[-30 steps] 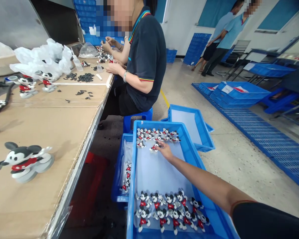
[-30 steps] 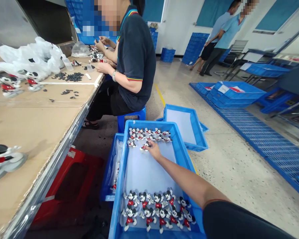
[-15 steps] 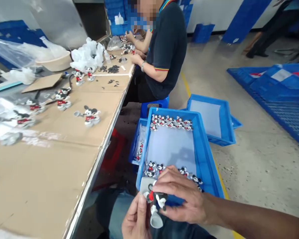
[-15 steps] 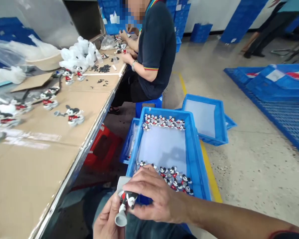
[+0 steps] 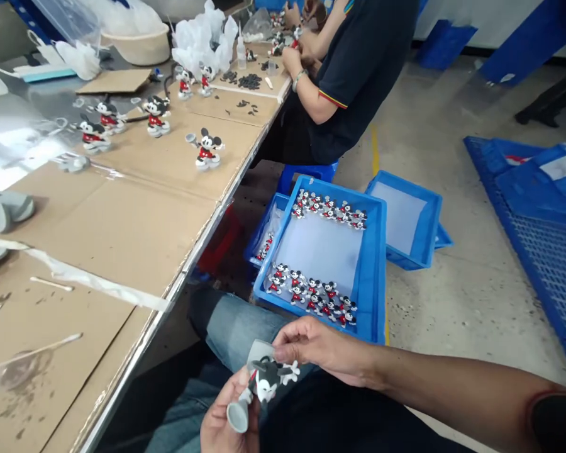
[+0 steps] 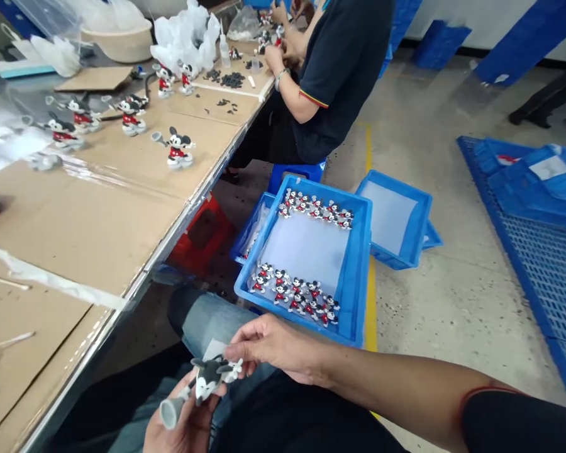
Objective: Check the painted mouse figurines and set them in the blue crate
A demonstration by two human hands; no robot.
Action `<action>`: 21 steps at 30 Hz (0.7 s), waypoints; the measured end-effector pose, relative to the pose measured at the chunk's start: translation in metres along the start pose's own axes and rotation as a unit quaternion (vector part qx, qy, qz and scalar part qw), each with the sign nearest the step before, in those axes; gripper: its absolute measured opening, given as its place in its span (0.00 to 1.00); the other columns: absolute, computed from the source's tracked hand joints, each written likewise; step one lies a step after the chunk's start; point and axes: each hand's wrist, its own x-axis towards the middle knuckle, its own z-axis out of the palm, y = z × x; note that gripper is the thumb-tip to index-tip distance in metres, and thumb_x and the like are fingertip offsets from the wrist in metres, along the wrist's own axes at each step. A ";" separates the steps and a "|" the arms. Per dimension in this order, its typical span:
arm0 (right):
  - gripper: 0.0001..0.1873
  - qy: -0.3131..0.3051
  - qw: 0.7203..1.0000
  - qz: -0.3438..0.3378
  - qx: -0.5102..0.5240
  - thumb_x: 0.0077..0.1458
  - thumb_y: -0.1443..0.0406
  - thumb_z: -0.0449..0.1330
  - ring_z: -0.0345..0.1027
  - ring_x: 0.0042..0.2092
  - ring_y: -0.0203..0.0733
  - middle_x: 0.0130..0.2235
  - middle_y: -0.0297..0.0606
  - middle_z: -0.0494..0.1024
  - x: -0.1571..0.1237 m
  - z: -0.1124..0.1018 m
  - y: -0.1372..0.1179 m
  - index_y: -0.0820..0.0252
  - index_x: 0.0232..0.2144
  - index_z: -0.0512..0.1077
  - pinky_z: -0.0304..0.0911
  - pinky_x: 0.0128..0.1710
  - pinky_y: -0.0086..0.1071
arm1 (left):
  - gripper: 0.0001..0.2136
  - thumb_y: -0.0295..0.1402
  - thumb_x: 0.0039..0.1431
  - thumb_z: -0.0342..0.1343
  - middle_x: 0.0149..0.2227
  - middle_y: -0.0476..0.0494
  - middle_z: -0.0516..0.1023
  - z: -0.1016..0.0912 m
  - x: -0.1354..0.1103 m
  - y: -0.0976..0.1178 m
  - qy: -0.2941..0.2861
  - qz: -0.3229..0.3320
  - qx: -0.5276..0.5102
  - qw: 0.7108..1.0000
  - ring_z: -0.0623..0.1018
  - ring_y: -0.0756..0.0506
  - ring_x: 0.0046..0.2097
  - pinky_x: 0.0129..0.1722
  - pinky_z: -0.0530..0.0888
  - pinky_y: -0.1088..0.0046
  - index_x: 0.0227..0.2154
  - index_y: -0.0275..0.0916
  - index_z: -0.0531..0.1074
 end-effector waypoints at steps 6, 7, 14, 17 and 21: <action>0.21 0.008 0.998 0.057 0.011 0.39 0.55 0.72 0.65 0.23 0.30 0.23 0.35 0.74 0.011 -0.003 0.016 0.68 0.27 0.74 0.60 0.29 0.27 | 0.19 0.38 0.32 0.74 0.26 0.40 0.80 -0.014 0.010 -0.016 -0.006 -0.057 -0.038 0.998 0.78 0.48 0.26 0.34 0.77 0.73 0.27 0.32 0.79; 0.20 0.017 0.998 0.064 0.010 0.38 0.56 0.72 0.64 0.22 0.29 0.21 0.33 0.73 0.013 -0.003 0.019 0.67 0.25 0.73 0.59 0.27 0.26 | 0.19 0.38 0.34 0.74 0.26 0.39 0.80 -0.015 0.012 -0.018 -0.007 -0.065 -0.042 0.997 0.77 0.48 0.26 0.34 0.77 0.73 0.27 0.31 0.79; 0.17 0.053 0.992 0.099 0.057 0.32 0.63 0.72 0.60 0.19 0.27 0.18 0.30 0.71 0.028 0.003 0.018 0.65 0.18 0.68 0.55 0.21 0.23 | 0.13 0.33 0.43 0.69 0.28 0.36 0.81 -0.018 0.027 -0.012 -0.022 -0.101 -0.053 0.993 0.76 0.49 0.24 0.32 0.77 0.72 0.30 0.29 0.78; 0.14 0.030 0.995 0.082 0.048 0.35 0.64 0.70 0.60 0.19 0.26 0.18 0.31 0.70 0.032 0.010 0.008 0.65 0.19 0.67 0.55 0.21 0.22 | 0.15 0.33 0.39 0.71 0.28 0.36 0.81 -0.016 0.031 0.001 -0.033 -0.079 -0.045 0.995 0.77 0.48 0.24 0.31 0.76 0.72 0.30 0.29 0.78; 0.13 0.056 0.998 0.027 0.025 0.36 0.63 0.67 0.62 0.21 0.28 0.20 0.31 0.70 0.034 0.017 0.003 0.63 0.24 0.68 0.55 0.20 0.21 | 0.18 0.39 0.29 0.75 0.18 0.40 0.77 -0.003 0.033 0.014 -0.039 -0.009 -0.013 0.999 0.74 0.49 0.19 0.22 0.72 0.77 0.21 0.31 0.78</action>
